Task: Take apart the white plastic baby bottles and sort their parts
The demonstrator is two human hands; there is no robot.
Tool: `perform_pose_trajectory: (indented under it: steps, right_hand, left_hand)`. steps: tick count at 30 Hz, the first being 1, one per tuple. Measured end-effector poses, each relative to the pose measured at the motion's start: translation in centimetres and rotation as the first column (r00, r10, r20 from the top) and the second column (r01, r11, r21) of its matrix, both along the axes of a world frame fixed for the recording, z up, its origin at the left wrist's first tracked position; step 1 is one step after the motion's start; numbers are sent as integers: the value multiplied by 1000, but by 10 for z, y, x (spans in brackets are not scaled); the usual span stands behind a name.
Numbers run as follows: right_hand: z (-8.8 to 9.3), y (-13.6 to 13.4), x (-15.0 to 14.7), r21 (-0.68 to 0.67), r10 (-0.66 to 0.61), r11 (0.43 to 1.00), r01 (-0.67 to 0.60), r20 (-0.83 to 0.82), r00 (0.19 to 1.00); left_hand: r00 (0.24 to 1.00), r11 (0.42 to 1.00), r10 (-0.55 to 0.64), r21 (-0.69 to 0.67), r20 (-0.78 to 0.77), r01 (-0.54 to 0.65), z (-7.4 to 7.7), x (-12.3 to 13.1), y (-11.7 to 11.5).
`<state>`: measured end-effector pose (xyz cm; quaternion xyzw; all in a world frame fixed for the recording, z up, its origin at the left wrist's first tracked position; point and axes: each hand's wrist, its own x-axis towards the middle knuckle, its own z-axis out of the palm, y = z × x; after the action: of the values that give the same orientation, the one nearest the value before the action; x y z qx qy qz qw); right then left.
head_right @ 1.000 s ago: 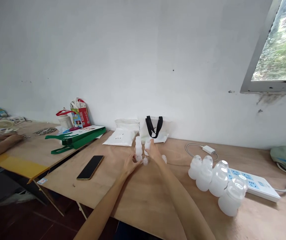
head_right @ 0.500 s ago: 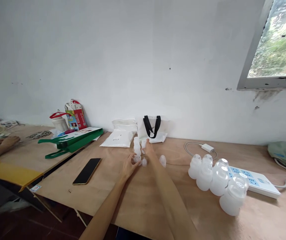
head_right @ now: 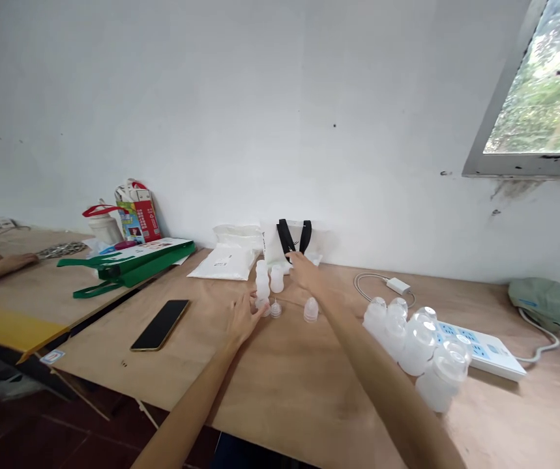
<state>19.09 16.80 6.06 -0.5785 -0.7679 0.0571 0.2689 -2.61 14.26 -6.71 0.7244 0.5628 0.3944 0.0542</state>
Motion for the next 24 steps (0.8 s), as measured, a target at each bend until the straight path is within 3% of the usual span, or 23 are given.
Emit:
perform_pose_trajectory:
  steps: [4,5,8,12,14,17,20,24]
  right_hand:
    - [26,-49,67,-22,-62,998,66,133,989]
    - [26,-62,84,-13,-113,993,120,257,960]
    - [16,-97,131,24,-247,963,270,490,836]
    - [-9,-122,166,75,-323,935,346,583,746]
    - [-21,-123,174,73,-301,942,327,611,732]
    - [-30,-122,174,100,-241,968,230,629,739]
    - [-23,-130,160,183,-250,967,175,582,774]
    - [-6,-163,111,228,-208,966,119,417,885]
  left_hand:
    - [999,998,46,40,22,-47,5,1,-4]
    - [998,997,54,44,32,-56,6,1,-4]
    - [995,996,56,58,78,-60,9,5,-7]
    - [970,992,55,98,235,-80,28,21,-29]
    - [946,990,25,121,323,-68,42,31,-49]
    - [913,982,-129,178,386,64,62,43,-81]
    - [874,965,-250,184,417,189,74,46,-111]
    - [841,949,-292,25,456,315,79,41,-144]
